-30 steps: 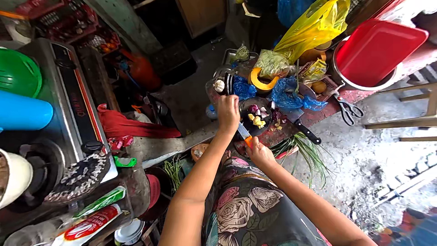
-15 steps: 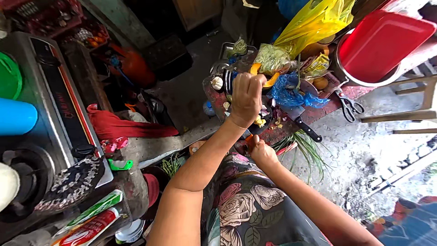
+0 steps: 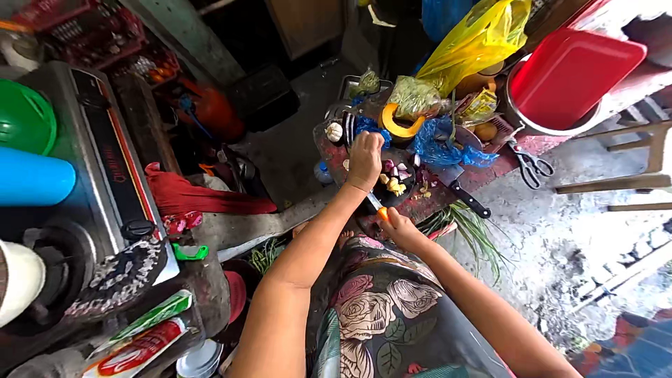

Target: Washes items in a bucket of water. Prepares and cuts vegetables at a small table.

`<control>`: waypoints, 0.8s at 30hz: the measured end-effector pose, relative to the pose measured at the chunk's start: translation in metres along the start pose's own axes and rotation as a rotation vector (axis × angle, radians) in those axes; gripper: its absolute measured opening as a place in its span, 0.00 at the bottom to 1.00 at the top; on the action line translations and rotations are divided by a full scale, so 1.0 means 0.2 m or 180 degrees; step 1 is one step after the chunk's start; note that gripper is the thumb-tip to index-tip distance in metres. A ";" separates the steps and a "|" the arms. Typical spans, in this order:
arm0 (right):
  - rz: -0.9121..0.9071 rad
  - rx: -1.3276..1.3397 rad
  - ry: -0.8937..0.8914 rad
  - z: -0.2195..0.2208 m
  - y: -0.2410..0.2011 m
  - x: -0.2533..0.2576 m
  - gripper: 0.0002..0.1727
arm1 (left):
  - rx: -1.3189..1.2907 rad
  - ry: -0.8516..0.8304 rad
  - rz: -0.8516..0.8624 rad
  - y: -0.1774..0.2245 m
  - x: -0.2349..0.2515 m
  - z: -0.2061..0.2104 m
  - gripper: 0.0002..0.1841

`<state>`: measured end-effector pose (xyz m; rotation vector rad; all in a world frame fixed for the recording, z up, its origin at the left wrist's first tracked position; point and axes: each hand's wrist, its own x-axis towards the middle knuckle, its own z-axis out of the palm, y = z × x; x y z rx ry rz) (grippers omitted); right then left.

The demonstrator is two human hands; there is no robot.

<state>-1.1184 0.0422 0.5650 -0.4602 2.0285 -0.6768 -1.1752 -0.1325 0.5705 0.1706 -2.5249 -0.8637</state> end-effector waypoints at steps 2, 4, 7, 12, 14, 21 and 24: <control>-0.0042 -0.0030 0.0156 -0.01 0.00 -0.03 0.27 | -0.0029 0.0433 0.0044 0.06 0.08 -0.10 0.11; 0.0190 -0.0454 0.0228 -0.01 -0.03 -0.05 0.27 | -0.0037 0.0784 0.0279 0.12 0.14 -0.19 0.12; 0.0667 -0.1043 0.0172 0.03 -0.07 -0.03 0.29 | -0.0117 0.1358 0.0745 0.25 0.20 -0.26 0.12; 0.0893 -0.1280 0.0138 0.04 -0.11 -0.01 0.29 | 0.0150 0.0710 0.0843 0.12 -0.01 0.00 0.06; 0.0900 -0.1327 0.0088 0.04 -0.11 0.00 0.29 | 0.0333 -0.0180 0.0700 -0.05 -0.17 0.19 0.08; 0.0353 -0.0678 -0.0018 0.00 -0.03 0.00 0.27 | 0.0082 -0.0350 0.0413 -0.08 -0.14 0.20 0.10; -0.0066 0.0133 -0.0031 -0.02 0.03 -0.03 0.26 | -0.0551 -0.0367 -0.0896 -0.01 -0.06 -0.02 0.19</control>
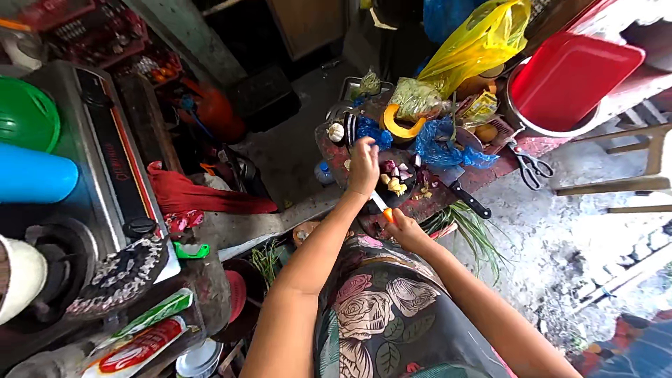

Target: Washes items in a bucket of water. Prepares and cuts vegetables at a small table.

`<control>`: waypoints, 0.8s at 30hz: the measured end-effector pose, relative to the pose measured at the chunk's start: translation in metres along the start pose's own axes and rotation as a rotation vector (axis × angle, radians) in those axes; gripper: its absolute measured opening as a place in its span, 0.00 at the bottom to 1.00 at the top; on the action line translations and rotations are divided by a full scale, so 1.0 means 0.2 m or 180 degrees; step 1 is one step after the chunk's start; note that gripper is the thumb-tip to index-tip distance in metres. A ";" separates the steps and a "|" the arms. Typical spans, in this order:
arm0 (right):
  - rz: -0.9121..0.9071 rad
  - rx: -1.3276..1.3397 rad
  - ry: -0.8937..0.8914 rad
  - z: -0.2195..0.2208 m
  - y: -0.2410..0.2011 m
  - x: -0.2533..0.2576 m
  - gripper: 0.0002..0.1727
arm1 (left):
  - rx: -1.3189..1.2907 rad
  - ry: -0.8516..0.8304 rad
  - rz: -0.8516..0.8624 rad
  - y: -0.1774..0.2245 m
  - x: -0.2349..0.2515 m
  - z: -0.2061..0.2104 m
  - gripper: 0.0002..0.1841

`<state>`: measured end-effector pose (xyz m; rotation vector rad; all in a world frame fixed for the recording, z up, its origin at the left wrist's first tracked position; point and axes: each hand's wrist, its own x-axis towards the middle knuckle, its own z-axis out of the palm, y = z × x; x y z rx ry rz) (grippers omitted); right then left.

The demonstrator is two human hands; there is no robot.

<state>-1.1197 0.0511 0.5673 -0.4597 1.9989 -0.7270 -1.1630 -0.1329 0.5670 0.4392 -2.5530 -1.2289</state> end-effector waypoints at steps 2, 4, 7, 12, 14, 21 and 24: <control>-0.0001 0.0321 -0.0136 0.01 0.01 -0.03 0.26 | -0.0336 0.0151 -0.0627 0.01 0.00 -0.14 0.22; 0.0054 0.0440 -0.0326 0.03 0.02 -0.02 0.25 | -0.0608 0.0051 -0.1092 -0.06 -0.01 -0.23 0.23; 0.0109 0.0426 -0.0373 0.04 0.05 0.01 0.25 | -0.0632 -0.0531 -0.1543 -0.14 -0.09 -0.31 0.22; 0.0238 0.0590 -0.0046 -0.02 0.08 0.02 0.23 | 0.0182 -0.0818 -0.0748 -0.11 -0.33 -0.27 0.21; 0.0242 0.0548 0.0060 -0.03 0.07 0.00 0.24 | 0.0275 -0.0845 -0.0510 -0.13 -0.37 -0.19 0.18; 0.0230 -0.0339 0.0427 0.04 -0.02 -0.01 0.26 | 0.0372 -0.0729 -0.0702 -0.16 -0.37 -0.15 0.23; 0.0362 -0.0745 0.0360 0.06 -0.07 -0.01 0.26 | 0.0424 -0.0645 -0.0863 -0.13 -0.34 -0.26 0.24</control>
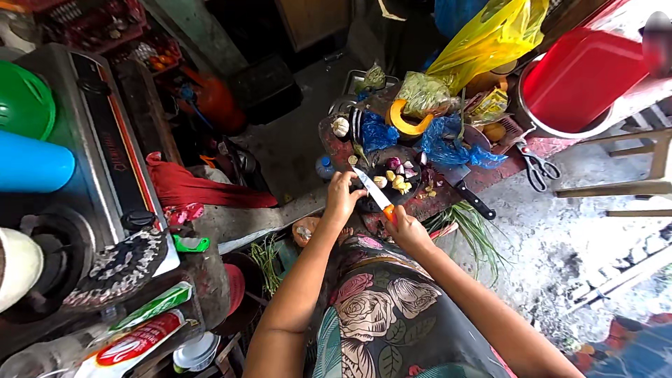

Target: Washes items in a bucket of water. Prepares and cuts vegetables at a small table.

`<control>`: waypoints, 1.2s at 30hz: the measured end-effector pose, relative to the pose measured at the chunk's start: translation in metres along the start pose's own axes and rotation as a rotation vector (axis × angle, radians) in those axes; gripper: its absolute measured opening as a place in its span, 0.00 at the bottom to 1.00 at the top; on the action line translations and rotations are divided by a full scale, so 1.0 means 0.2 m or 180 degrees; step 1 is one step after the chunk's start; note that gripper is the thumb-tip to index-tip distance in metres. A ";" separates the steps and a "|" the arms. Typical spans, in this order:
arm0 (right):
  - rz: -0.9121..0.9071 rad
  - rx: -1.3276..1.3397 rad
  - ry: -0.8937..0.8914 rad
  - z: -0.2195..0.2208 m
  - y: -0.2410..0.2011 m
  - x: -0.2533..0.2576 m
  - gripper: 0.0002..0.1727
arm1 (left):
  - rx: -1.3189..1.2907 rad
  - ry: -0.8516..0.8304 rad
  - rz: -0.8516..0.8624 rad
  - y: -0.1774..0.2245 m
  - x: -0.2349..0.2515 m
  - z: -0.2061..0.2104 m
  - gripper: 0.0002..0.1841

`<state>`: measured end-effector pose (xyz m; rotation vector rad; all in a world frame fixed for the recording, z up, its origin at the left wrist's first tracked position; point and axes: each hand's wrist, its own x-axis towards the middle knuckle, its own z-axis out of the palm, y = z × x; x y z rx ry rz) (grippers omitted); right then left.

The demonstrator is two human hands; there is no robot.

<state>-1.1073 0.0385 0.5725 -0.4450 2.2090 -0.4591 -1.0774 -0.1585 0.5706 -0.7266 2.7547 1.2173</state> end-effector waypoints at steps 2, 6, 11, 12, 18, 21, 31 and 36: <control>0.0128 -0.0326 -0.0066 -0.01 -0.04 0.00 0.26 | 0.0077 0.0205 0.0004 0.04 0.03 -0.08 0.20; 0.0388 -0.0752 -0.0108 -0.02 -0.11 0.00 0.27 | -0.0066 0.1128 0.0925 0.20 0.15 -0.19 0.16; 0.0468 -0.0706 -0.0009 -0.02 -0.10 -0.01 0.27 | -0.0176 0.2410 0.2263 0.61 0.17 -0.36 0.18; 0.0465 -0.0693 0.0006 -0.01 -0.10 -0.01 0.27 | -0.0114 0.2629 0.2358 0.63 0.18 -0.33 0.19; 0.0660 -0.0868 -0.0234 0.01 -0.13 0.05 0.29 | 0.1283 0.1410 0.1721 0.05 0.39 0.38 0.27; 0.0590 -0.0864 -0.0219 0.02 -0.10 0.04 0.29 | 0.1148 0.1339 0.1834 0.02 0.37 0.40 0.23; -0.0147 0.0989 -0.0236 -0.09 0.08 -0.01 0.27 | -0.0349 0.0733 0.0524 0.08 0.13 -0.01 0.16; -0.0171 0.1349 -0.0016 -0.06 0.13 -0.01 0.28 | 0.0335 -0.0251 0.0181 0.04 0.00 0.14 0.25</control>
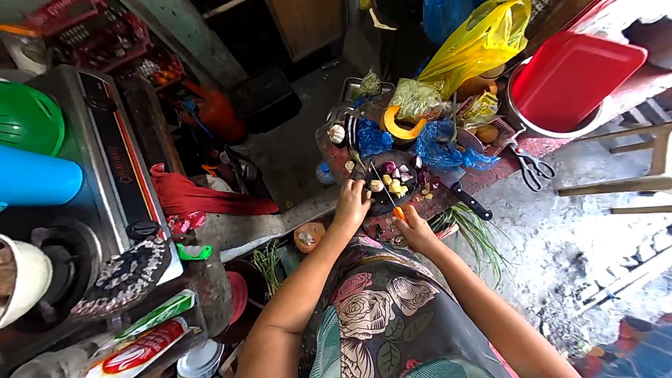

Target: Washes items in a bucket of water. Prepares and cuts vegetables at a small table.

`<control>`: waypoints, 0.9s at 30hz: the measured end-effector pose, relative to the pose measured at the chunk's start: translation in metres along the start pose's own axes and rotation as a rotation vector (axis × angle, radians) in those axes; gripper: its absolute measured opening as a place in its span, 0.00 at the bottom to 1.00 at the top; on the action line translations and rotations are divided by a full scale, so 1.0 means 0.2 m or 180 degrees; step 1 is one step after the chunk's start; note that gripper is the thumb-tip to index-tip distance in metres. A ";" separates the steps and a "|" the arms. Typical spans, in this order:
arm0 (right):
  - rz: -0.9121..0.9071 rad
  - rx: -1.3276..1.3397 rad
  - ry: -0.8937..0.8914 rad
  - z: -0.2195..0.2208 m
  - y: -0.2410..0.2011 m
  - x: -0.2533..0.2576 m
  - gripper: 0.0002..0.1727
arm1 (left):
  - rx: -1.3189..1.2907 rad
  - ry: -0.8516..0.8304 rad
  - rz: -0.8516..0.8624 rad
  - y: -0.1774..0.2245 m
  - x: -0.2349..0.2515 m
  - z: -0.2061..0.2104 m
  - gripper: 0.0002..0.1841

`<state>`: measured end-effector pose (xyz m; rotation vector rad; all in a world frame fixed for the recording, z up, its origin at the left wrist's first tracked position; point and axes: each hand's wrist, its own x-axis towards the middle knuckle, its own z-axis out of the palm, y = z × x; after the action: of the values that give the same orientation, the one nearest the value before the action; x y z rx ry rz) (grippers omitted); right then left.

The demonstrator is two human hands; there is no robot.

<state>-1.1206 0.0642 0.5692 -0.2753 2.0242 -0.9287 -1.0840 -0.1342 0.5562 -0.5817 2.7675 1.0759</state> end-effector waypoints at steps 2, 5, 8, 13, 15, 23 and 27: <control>-0.0116 0.0157 0.0131 0.01 0.02 -0.01 0.29 | 0.0137 0.0052 0.0078 0.02 0.00 0.04 0.19; -0.0144 0.0387 0.0286 0.00 0.05 -0.02 0.26 | -0.0116 0.0270 0.0148 0.05 0.02 0.02 0.13; -0.0124 0.0404 0.0373 -0.01 0.06 -0.01 0.24 | -0.0238 0.0523 0.0508 0.07 0.07 0.03 0.12; -0.0361 0.0165 0.1245 -0.06 0.07 -0.04 0.26 | 0.0071 0.0317 0.0727 0.06 0.12 0.08 0.18; -0.0144 0.0183 0.1613 -0.13 0.09 -0.04 0.28 | -0.0121 0.0567 0.0880 0.04 0.09 0.08 0.22; 0.0302 0.0046 0.1926 -0.25 0.18 0.14 0.35 | -0.0654 0.1053 0.0628 -0.29 -0.34 0.18 0.24; 0.0334 -0.0490 0.1826 -0.24 0.10 0.20 0.38 | -0.0644 0.0177 -0.1010 -0.59 -0.53 0.37 0.40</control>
<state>-1.1807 0.0820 0.5469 0.0251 2.6130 -0.8497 -0.9424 -0.1311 0.4539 -1.0484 2.5071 1.2828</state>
